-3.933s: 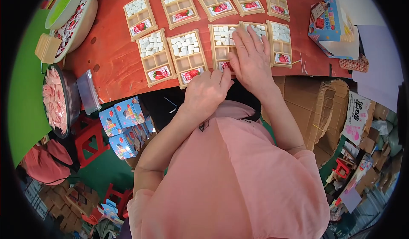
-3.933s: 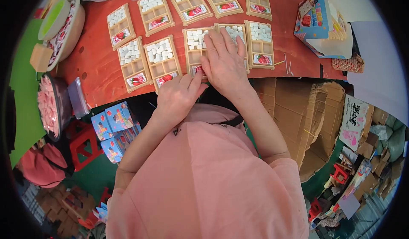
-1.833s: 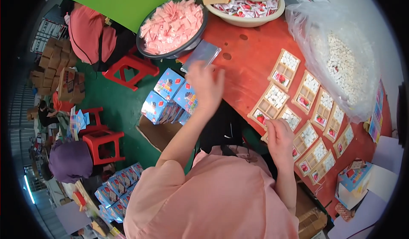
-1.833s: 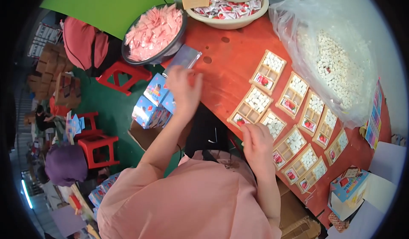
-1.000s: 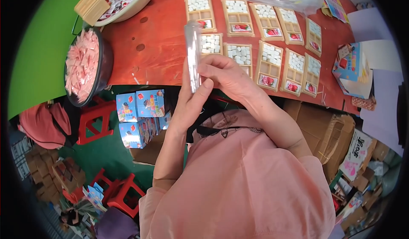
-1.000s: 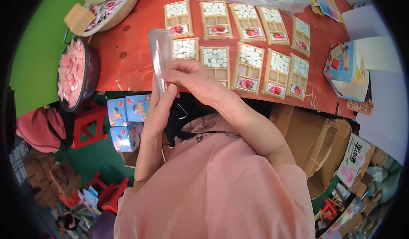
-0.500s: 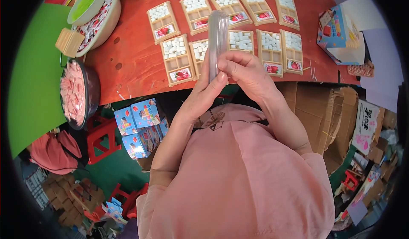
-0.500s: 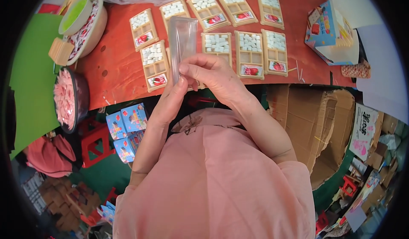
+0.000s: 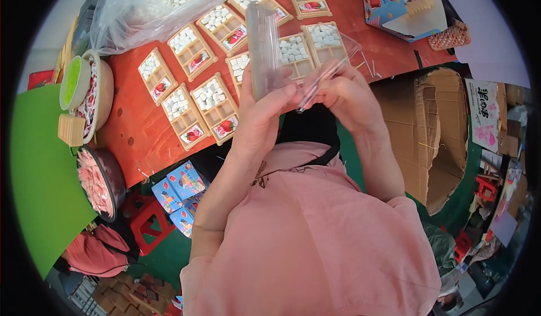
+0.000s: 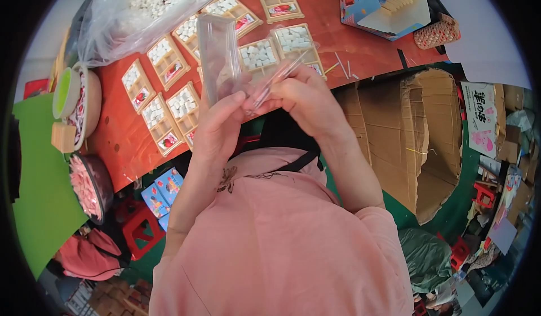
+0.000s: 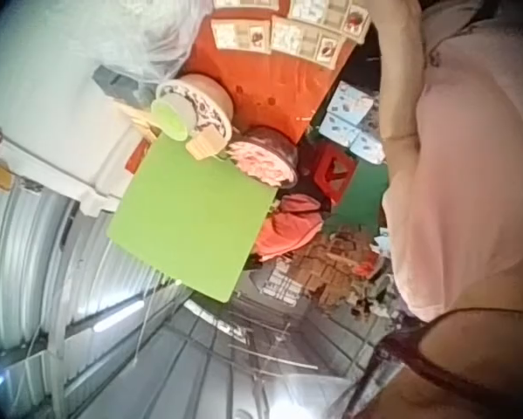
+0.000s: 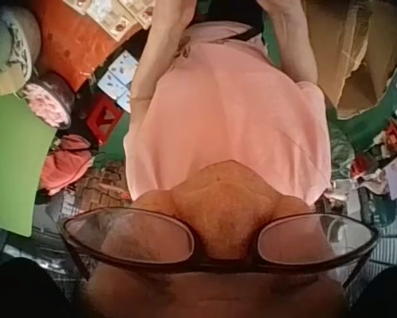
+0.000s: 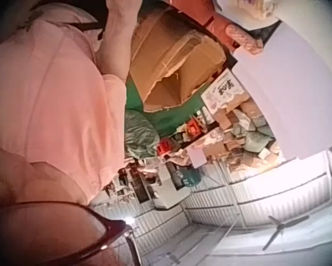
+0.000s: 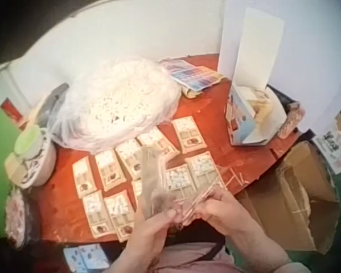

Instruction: Packaging small white cube-shaped items into plastic partitioned trays and then into plastic sleeves.

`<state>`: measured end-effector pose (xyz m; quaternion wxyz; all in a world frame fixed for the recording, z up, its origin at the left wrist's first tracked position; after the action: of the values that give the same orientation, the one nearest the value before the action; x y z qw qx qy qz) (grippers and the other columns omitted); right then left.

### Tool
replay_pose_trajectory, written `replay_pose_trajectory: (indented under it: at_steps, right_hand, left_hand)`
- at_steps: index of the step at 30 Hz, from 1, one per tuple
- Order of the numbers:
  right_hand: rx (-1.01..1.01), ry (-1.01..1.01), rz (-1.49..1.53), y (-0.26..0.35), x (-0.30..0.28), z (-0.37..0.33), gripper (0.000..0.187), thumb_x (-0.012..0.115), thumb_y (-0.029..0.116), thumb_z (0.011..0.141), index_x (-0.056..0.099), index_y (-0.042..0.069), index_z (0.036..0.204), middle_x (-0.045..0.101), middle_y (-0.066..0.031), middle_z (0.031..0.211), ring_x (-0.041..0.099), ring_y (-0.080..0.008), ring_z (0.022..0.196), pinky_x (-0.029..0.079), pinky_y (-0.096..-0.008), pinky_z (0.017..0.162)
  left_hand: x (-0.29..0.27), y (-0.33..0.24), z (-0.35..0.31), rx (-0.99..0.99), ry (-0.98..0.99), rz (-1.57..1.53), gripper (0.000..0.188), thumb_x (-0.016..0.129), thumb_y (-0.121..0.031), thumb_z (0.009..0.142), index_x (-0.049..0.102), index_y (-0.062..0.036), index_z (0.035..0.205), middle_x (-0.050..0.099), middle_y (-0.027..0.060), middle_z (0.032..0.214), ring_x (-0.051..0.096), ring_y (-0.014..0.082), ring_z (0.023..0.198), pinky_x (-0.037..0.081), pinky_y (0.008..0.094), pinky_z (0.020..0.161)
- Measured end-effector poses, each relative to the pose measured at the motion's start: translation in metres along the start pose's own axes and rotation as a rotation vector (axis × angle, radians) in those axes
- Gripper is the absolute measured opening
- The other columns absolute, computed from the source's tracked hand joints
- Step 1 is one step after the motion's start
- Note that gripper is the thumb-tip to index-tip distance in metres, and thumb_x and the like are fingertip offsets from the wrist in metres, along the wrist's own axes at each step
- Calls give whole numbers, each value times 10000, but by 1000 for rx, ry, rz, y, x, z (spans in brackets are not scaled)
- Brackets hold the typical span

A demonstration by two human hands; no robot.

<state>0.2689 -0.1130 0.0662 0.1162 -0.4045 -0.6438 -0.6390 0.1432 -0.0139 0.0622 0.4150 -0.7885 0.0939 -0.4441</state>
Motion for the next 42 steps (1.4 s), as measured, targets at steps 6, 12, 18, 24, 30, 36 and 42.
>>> replay_pose_trajectory:
  at_steps: [6,12,18,24,30,36,42]
  right_hand:
    - [59,37,25,14,-36,-5,69,586,61,929,594,0,958,702,-167,947,733,-286,868,619,-415,814]
    - [-127,-337,-183,19,-62,-7,275,533,23,951,509,23,1225,658,-98,981,685,-180,871,599,-353,804]
    - [-378,-513,-506,22,-89,4,446,467,-10,958,526,9,1399,606,-59,992,597,-112,949,507,-273,863]
    - [-297,-598,-964,23,-106,8,384,452,21,965,632,-5,1303,658,-127,1079,632,-215,1022,497,-326,917]
    - [-366,-522,-1138,24,-98,11,357,474,24,955,664,1,1256,669,-180,1075,647,-286,1024,497,-346,915]
    - [-331,-475,-962,28,-99,11,384,451,-21,939,679,-2,1248,630,-91,978,598,-168,909,481,-281,829]
    - [-262,-390,-536,26,-94,13,426,437,-36,930,699,20,1261,578,26,866,481,-37,739,407,-198,673]
  left_hand:
    - [32,14,20,4,-47,103,751,745,41,818,386,-77,1467,566,104,1187,641,146,901,570,301,751]
    - [38,42,51,33,-45,135,531,665,52,882,496,-64,1372,632,40,973,621,90,738,450,236,550]
    - [35,64,61,27,-168,109,239,575,-137,1045,574,-41,1263,663,79,985,646,128,748,462,247,518]
    - [19,48,57,110,-181,6,307,481,-250,1107,560,-47,1323,671,154,1161,718,269,990,628,363,650]
    - [-2,36,45,155,-242,61,420,482,-257,1105,481,-7,1443,649,172,1250,704,242,1074,651,323,682]
    - [-7,41,41,166,-231,48,391,464,-255,1112,512,-4,1408,657,172,1245,711,249,1067,653,323,686]
    - [-13,34,38,175,-259,41,403,480,-278,1108,514,-28,1421,665,169,1230,716,231,1040,643,308,675]
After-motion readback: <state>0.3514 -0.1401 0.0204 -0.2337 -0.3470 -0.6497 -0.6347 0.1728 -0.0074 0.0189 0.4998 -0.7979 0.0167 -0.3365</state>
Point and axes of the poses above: each hand's wrist, its own z-axis towards the middle knuckle, its own x-axis out of the palm, y = z × x, the point moved 5 cm from there along z, towards the middle knuckle
